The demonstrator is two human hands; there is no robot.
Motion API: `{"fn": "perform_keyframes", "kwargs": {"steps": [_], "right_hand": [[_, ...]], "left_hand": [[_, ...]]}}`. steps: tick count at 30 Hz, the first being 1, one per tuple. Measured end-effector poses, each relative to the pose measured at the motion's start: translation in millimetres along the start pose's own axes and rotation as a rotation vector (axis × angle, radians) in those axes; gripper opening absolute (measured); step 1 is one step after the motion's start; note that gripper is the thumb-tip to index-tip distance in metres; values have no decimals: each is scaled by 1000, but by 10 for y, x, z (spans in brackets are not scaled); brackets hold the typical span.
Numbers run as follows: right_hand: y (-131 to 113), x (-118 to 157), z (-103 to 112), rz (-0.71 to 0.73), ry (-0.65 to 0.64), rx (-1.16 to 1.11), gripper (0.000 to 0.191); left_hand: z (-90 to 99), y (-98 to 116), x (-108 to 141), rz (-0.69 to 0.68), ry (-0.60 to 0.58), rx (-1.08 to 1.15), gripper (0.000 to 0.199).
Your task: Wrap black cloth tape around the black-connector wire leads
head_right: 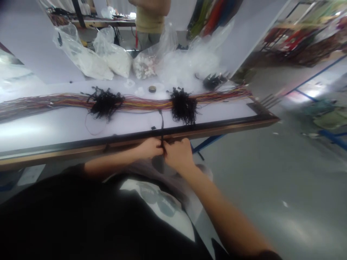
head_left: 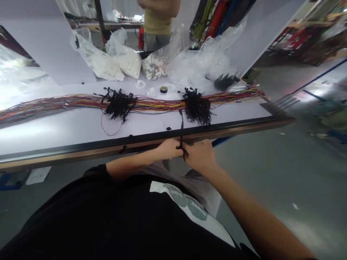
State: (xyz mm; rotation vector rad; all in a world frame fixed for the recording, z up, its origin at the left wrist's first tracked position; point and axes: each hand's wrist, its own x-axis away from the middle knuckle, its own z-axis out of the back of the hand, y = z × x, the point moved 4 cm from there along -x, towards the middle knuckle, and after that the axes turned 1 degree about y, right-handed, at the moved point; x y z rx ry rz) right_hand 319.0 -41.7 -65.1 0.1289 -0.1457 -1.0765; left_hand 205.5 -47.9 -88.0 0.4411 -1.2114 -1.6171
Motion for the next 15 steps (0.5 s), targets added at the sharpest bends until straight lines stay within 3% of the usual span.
{"fn": "perform_keyframes", "kwargs": {"steps": [4, 6, 9, 11, 13, 15], "right_hand": [[496, 20, 18, -259, -60, 36, 46], [584, 99, 67, -249, -59, -188, 44], [396, 211, 132, -76, -52, -721, 45], [238, 245, 142, -62, 28, -942, 33], [141, 250, 105, -142, 150, -1088, 18], [107, 249, 50, -247, 287, -1167, 13]], "left_hand": [[-91, 116, 188, -2, -267, 17, 17], [-55, 154, 205, -10, -285, -22, 18], [-4, 215, 143, -58, -338, -174, 20], [8, 263, 103, -127, -385, -339, 22], [44, 304, 77, -189, -319, -504, 22], [92, 325, 72, -209, -172, -620, 23]]}}
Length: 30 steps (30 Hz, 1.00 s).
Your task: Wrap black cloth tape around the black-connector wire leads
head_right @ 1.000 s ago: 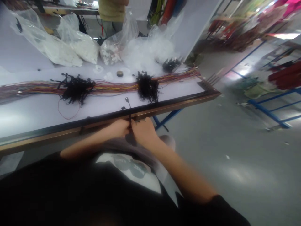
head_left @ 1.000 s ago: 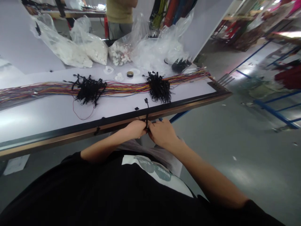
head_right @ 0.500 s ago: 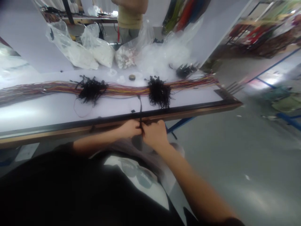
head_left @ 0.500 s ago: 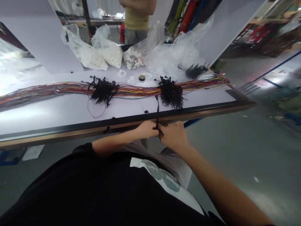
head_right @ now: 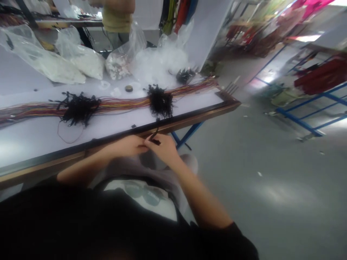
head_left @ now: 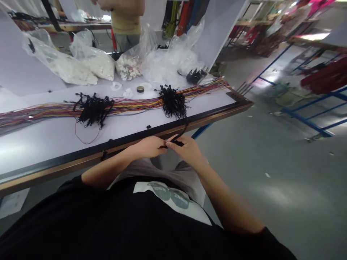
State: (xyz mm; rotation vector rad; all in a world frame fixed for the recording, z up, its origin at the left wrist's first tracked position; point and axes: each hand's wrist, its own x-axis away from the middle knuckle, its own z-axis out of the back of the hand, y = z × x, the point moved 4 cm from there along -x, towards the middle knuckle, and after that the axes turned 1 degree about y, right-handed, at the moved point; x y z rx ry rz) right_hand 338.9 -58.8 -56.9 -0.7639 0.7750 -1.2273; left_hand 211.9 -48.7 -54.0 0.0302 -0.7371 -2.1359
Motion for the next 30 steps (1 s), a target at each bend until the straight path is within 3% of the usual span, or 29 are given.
{"fn": "perform_keyframes", "kwargs": {"steps": [4, 7, 10, 12, 14, 17, 19, 21, 23, 25, 27, 30], "right_hand": [[87, 7, -53, -66, 227, -155, 16], [108, -10, -130, -93, 299, -267, 24], [80, -66, -215, -64, 191, -326, 28], [54, -119, -194, -22, 77, -261, 25], [57, -198, -46, 8, 76, -91, 20], [134, -401, 312, -50, 272, 293, 20], [206, -601, 466, -122, 322, 570, 24], [265, -825, 515, -152, 340, 796, 29], [301, -1039, 467, -118, 310, 950, 33], [332, -1205, 391, -104, 251, 1039, 30], [341, -1302, 355, -127, 223, 1028, 26], [285, -1328, 385, -171, 280, 864, 24]], "left_hand": [[-29, -21, 25, 111, 130, -218, 31], [-97, -14, 26, 135, 165, -364, 34], [-86, -74, 66, 151, 178, -401, 33], [27, -224, 151, 214, 199, -382, 31], [244, -489, 294, 331, 275, -363, 29], [643, -1033, 561, 459, 459, -359, 25], [856, -1462, 748, 590, 570, -339, 22], [986, -1853, 935, 754, 691, -278, 18], [1054, -2068, 1075, 769, 834, -214, 29], [1086, -2078, 1162, 700, 982, -165, 33], [1074, -1917, 1166, 609, 1069, -93, 25], [942, -1538, 946, 557, 995, 117, 15]]}}
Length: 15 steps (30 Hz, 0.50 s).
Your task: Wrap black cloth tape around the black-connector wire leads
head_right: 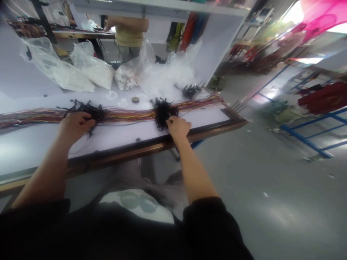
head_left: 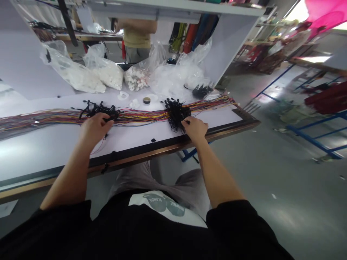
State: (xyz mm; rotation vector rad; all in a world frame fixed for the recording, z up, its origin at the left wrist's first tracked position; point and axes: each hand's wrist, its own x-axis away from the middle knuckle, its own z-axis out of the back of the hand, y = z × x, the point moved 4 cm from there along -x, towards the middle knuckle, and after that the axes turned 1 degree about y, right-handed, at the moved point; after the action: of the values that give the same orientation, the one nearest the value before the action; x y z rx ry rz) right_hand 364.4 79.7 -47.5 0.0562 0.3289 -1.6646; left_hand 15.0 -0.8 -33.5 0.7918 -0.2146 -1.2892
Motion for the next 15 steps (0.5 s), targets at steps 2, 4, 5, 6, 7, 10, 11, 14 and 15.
{"fn": "perform_keyframes", "kwargs": {"steps": [2, 4, 5, 6, 7, 10, 11, 14, 15], "right_hand": [[-29, 42, 75, -26, 29, -164, 22], [-100, 142, 127, -1, 23, -374, 20], [-150, 215, 138, 22, -2, -490, 19], [-204, 302, 144, 46, -25, -596, 18], [-251, 400, 150, 54, -34, -682, 17], [-368, 723, 148, 90, -97, -924, 17], [-386, 823, 144, 103, -137, -993, 18], [-361, 1040, 134, 161, -319, -1070, 20], [-321, 1078, 141, 178, -365, -1071, 21]], "left_hand": [[-274, 301, 124, 13, -159, 120, 18], [-595, 599, 214, 9, -305, 300, 24], [-740, 734, 239, 12, -338, 421, 29], [-855, 854, 248, 15, -319, 529, 34], [-945, 960, 248, 12, -283, 635, 39], [-1080, 1209, 262, -29, -235, 991, 34], [-1087, 1263, 284, -32, -256, 1095, 32], [-1048, 1359, 422, -22, -435, 1234, 35], [-1025, 1374, 488, -23, -512, 1224, 36]]}}
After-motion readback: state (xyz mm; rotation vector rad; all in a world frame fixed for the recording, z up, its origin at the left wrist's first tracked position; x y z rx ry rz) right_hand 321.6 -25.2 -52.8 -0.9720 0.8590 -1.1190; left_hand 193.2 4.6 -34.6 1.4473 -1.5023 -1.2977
